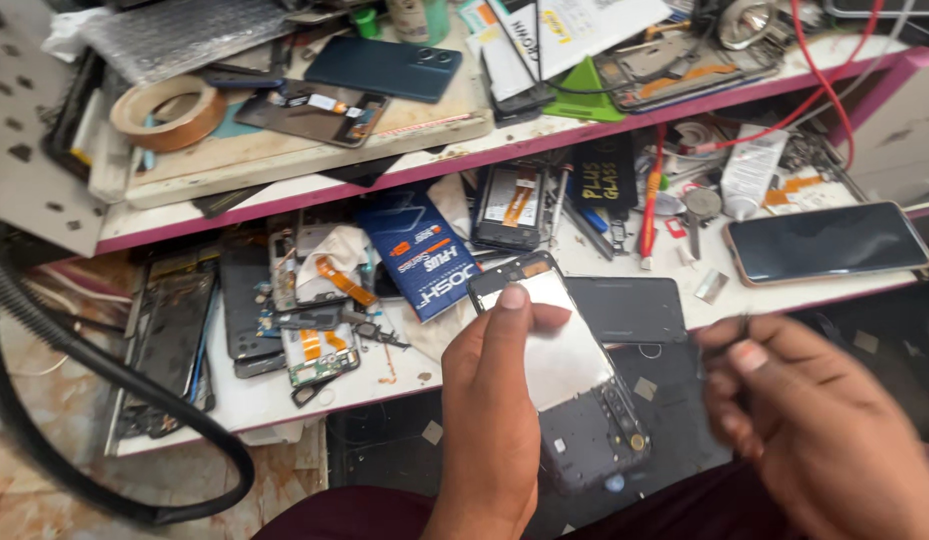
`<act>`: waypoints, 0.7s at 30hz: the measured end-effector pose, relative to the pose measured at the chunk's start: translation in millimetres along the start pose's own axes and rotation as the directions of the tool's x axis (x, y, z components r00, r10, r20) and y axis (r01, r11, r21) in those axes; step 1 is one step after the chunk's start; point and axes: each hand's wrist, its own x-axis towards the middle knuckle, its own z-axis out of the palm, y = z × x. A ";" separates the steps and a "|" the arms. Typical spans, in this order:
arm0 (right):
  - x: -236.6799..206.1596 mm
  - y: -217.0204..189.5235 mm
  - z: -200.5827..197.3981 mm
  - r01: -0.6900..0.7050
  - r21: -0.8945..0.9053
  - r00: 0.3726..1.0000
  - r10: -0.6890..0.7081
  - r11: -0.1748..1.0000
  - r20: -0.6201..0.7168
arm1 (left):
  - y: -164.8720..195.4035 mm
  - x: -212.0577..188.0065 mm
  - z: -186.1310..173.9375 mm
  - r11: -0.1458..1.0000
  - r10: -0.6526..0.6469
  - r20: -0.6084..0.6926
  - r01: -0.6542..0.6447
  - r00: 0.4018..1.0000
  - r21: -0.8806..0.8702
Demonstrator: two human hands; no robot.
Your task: The person scrapes adhesive residue from the back of a disassembled smartphone using a metal tool, then applies fresh adhesive from a tube along the frame edges.
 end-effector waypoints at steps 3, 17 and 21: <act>1.8 27.0 8.1 -0.041 -0.129 0.989 0.058 0.991 0.135 | 0.3 2.2 -0.6 0.999 0.007 -0.096 -0.004 0.995 0.034; -3.6 36.7 15.2 -0.188 0.212 0.961 0.136 0.959 0.239 | -13.7 -12.4 19.2 0.787 -0.016 0.207 0.140 0.978 -0.600; -4.4 39.7 20.6 -0.134 -0.036 0.984 0.137 0.990 0.114 | -15.9 -15.4 19.2 0.733 -0.017 0.236 0.173 0.972 -0.658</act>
